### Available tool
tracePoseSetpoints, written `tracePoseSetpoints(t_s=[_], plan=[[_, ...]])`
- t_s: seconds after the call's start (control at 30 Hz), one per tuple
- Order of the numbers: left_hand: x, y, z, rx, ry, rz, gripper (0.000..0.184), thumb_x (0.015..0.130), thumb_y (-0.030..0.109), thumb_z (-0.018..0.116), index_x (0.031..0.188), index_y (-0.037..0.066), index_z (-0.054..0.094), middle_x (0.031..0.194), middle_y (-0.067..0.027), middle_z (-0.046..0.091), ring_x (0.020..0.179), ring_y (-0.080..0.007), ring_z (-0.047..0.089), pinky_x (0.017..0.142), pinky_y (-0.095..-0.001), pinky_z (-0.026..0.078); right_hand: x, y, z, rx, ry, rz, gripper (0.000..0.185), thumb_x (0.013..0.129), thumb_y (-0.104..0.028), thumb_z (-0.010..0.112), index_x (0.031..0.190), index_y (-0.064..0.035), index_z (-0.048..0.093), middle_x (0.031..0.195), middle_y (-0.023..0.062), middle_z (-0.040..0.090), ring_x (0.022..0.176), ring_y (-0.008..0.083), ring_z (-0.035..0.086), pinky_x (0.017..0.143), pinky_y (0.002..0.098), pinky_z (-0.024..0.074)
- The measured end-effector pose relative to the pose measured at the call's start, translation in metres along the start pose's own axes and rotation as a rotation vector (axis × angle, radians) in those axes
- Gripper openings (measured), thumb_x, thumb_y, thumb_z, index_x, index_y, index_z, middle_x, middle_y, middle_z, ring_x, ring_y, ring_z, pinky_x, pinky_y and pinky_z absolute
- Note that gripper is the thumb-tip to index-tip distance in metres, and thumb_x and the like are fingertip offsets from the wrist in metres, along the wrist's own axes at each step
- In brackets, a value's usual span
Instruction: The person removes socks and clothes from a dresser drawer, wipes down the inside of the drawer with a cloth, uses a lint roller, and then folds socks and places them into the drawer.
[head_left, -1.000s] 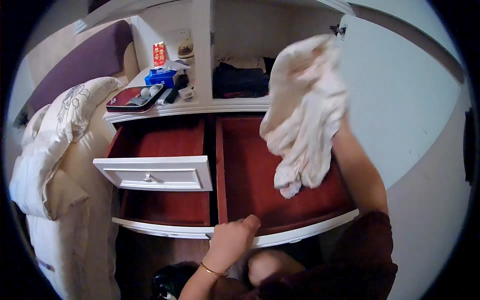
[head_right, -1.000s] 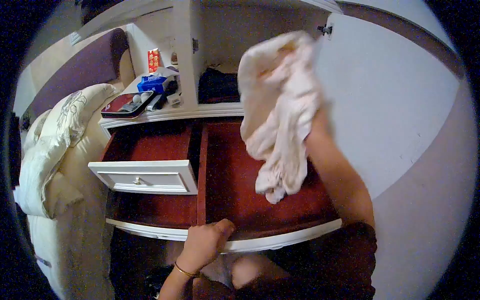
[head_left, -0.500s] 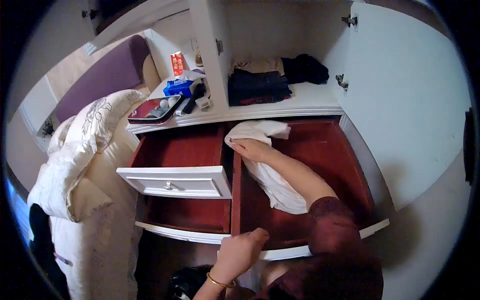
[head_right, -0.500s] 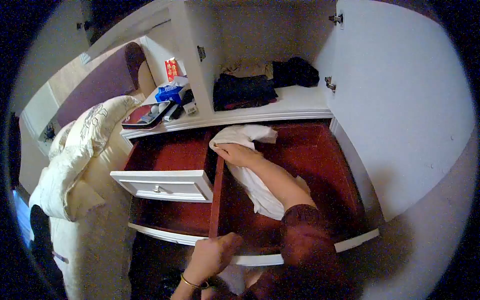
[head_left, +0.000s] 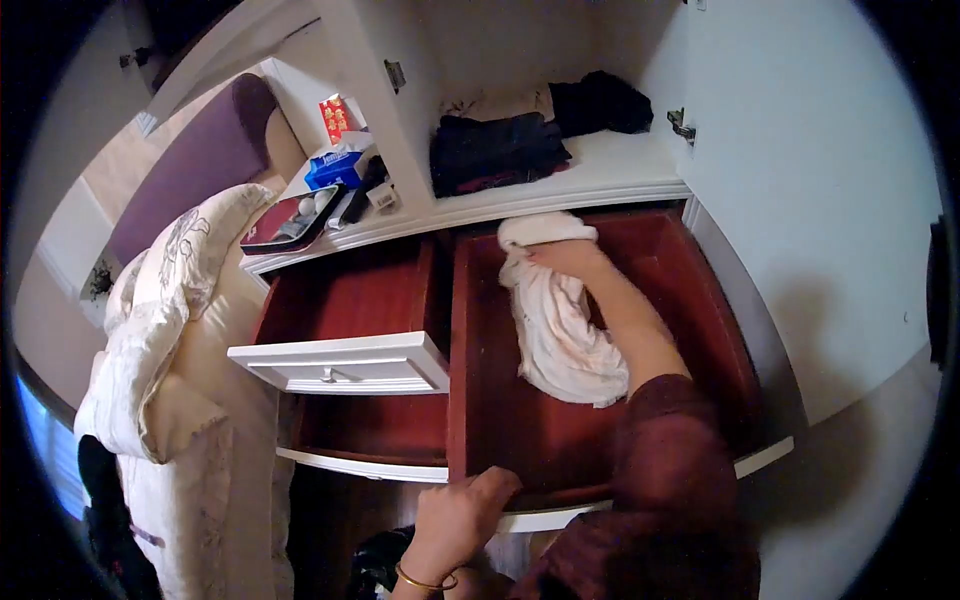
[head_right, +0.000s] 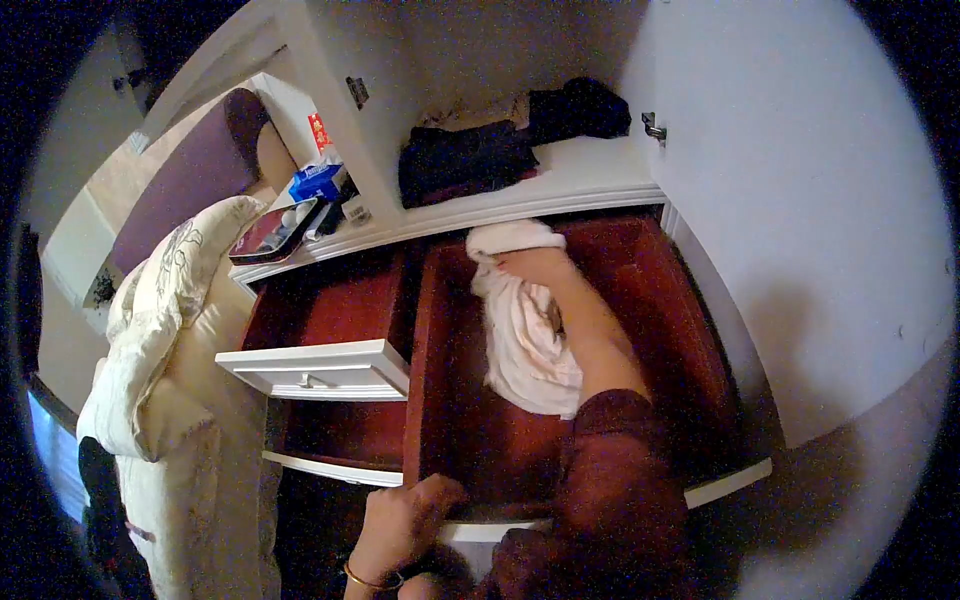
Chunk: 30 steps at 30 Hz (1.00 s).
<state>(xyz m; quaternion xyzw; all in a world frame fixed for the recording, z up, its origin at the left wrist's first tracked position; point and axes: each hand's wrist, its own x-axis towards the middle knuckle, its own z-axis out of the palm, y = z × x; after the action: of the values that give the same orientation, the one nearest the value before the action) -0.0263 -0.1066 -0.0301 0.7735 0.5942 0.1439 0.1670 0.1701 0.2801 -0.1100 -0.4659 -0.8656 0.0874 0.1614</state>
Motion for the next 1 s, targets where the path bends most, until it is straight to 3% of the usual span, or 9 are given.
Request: tracePoseSetpoints(t_s=[0.07,0.1,0.2,0.3,0.33,0.5,0.7,0.83,1.0], plan=[[-0.001,0.0,0.001,-0.005,0.007,0.014,0.013,0.088,0.019,0.053,0.096,0.021,0.063,0.074,-0.0028,0.066,0.064,-0.0259,0.065,0.052,-0.0388,0.05,-0.02,0.035,0.002,-0.221,0.041,-0.101,0.048,0.09,-0.039,0.05,0.131,-0.0154,0.053,0.137,0.0134,0.049,0.128,0.0316,0.042,0.11,0.0371,0.0274],[-0.001,-0.001,0.003,-0.005,0.017,0.018,0.013,0.088,0.018,0.053,0.095,0.02,0.063,0.073,-0.003,0.066,0.063,-0.0258,0.065,0.052,-0.0388,0.05,-0.028,0.053,-0.001,-0.46,0.078,-0.131,0.052,0.09,-0.039,0.05,0.136,-0.0159,0.047,0.136,0.0136,0.05,0.125,0.0325,0.045,0.106,0.0394,0.0328],[-0.002,-0.005,0.007,-0.02,0.056,0.06,0.013,0.088,0.017,0.052,0.095,0.02,0.063,0.073,-0.0033,0.066,0.063,-0.0261,0.065,0.052,-0.039,0.05,-0.053,0.069,-0.034,-0.137,-0.087,0.208,0.058,0.089,-0.038,0.052,0.141,-0.0157,0.038,0.134,0.0155,0.05,0.12,0.0342,0.05,0.101,0.0409,0.0386],[-0.001,-0.002,0.002,-0.017,0.034,0.032,0.012,0.089,0.019,0.054,0.094,0.018,0.065,0.076,-0.0066,0.067,0.065,-0.0292,0.065,0.055,-0.0401,0.05,-0.079,0.125,-0.028,-0.29,0.169,0.284,0.068,0.086,-0.033,0.058,0.144,-0.0103,0.029,0.133,0.0184,0.051,0.117,0.0351,0.053,0.096,0.041,0.0437],[-0.002,0.0,0.0,-0.011,0.015,0.011,0.012,0.089,0.019,0.055,0.094,0.017,0.066,0.077,-0.0082,0.068,0.066,-0.0306,0.065,0.057,-0.0406,0.051,-0.091,0.122,-0.038,-0.319,0.142,0.547,0.071,0.085,-0.032,0.059,0.145,-0.0108,0.028,0.131,0.0173,0.052,0.117,0.0327,0.053,0.096,0.0398,0.0446],[-0.002,0.0,0.005,-0.057,0.128,0.022,0.011,0.09,0.019,0.055,0.093,0.015,0.065,0.077,-0.0108,0.067,0.064,-0.0332,0.064,0.056,-0.0425,0.05,-0.116,0.131,-0.025,-1.044,0.197,0.568,0.077,0.082,-0.022,0.061,0.148,-0.0128,0.023,0.129,0.0108,0.053,0.117,0.0244,0.053,0.097,0.0342,0.0431],[-0.002,-0.004,0.005,0.011,0.141,0.093,0.011,0.089,0.02,0.053,0.09,0.015,0.063,0.076,-0.0102,0.067,0.064,-0.0316,0.064,0.054,-0.0431,0.049,-0.167,0.076,-0.056,-1.081,0.014,0.6,0.063,0.08,-0.023,0.063,0.133,0.0022,0.04,0.124,0.0146,0.055,0.114,0.0213,0.055,0.094,0.0317,0.0442],[-0.003,-0.009,0.01,-0.067,0.23,0.144,0.01,0.088,0.019,0.054,0.089,0.014,0.062,0.074,-0.0106,0.067,0.063,-0.0317,0.064,0.055,-0.043,0.049,-0.226,0.035,-0.089,-0.806,-0.072,0.679,0.057,0.074,-0.029,0.064,0.117,0.0057,0.052,0.103,0.0151,0.065,0.094,0.0245,0.065,0.084,0.0338,0.0494],[-0.003,-0.014,0.014,-0.144,0.279,0.209,0.009,0.087,0.017,0.054,0.087,0.012,0.061,0.072,-0.0124,0.066,0.062,-0.0327,0.064,0.053,-0.0441,0.048,-0.286,-0.039,-0.113,-0.851,-0.478,0.842,0.052,0.075,-0.038,0.063,0.111,-0.0016,0.063,0.104,0.0118,0.067,0.095,0.0237,0.066,0.081,0.0351,0.0512]])
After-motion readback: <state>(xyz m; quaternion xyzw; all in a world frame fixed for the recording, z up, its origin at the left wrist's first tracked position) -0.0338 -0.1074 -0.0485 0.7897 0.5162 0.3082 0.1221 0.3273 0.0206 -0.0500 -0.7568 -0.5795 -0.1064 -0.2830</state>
